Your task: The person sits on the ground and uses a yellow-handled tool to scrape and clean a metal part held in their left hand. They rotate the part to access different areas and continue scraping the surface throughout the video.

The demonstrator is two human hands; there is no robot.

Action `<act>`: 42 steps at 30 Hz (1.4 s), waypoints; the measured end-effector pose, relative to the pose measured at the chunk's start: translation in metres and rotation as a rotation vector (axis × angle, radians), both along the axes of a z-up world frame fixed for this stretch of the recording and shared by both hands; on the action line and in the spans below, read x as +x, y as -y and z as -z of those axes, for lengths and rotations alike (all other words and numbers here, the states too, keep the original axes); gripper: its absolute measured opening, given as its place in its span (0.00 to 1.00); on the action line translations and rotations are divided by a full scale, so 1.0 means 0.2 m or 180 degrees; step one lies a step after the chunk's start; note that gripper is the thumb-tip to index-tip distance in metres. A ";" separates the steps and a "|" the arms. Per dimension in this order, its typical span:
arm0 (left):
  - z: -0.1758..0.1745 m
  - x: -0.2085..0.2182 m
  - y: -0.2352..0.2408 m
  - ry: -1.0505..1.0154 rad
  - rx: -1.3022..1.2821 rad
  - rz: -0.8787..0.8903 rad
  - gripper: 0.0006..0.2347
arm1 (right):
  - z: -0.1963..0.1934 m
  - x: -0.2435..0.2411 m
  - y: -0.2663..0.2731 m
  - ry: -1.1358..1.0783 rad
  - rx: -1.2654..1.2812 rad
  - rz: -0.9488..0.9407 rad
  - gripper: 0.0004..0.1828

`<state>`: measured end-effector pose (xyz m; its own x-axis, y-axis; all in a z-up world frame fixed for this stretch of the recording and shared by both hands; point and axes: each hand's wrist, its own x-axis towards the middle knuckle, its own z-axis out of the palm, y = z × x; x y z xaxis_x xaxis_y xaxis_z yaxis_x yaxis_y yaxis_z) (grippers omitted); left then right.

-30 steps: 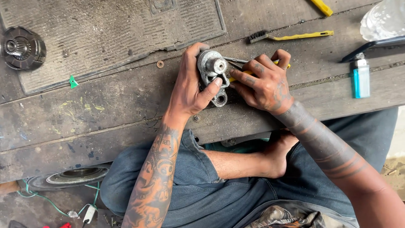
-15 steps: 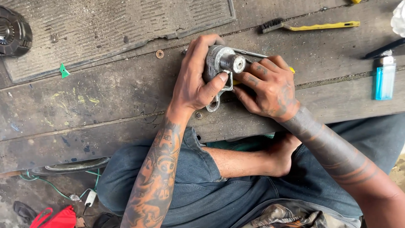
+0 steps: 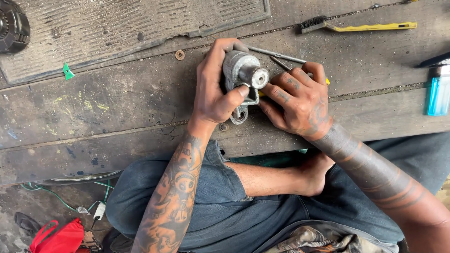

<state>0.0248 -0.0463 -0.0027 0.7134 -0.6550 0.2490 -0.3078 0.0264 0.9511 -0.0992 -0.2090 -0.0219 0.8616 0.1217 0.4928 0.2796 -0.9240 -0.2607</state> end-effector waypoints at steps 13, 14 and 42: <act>-0.03 -0.02 -0.01 -0.0102 0.0050 -0.0029 0.20 | 0.04 -0.02 0.00 0.0301 -0.0062 0.0034 0.10; -0.04 -0.02 -0.01 -0.0062 0.0084 -0.0048 0.20 | 0.04 -0.02 0.00 0.0261 -0.0083 0.0074 0.10; -0.01 -0.03 0.01 0.0001 -0.0119 -0.0084 0.23 | 0.04 -0.02 -0.02 0.0329 -0.0142 -0.0407 0.17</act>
<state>0.0196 -0.0477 -0.0005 0.7303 -0.6261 0.2731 -0.3091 0.0537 0.9495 -0.1026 -0.2051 -0.0295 0.7827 0.2507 0.5696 0.4188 -0.8893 -0.1840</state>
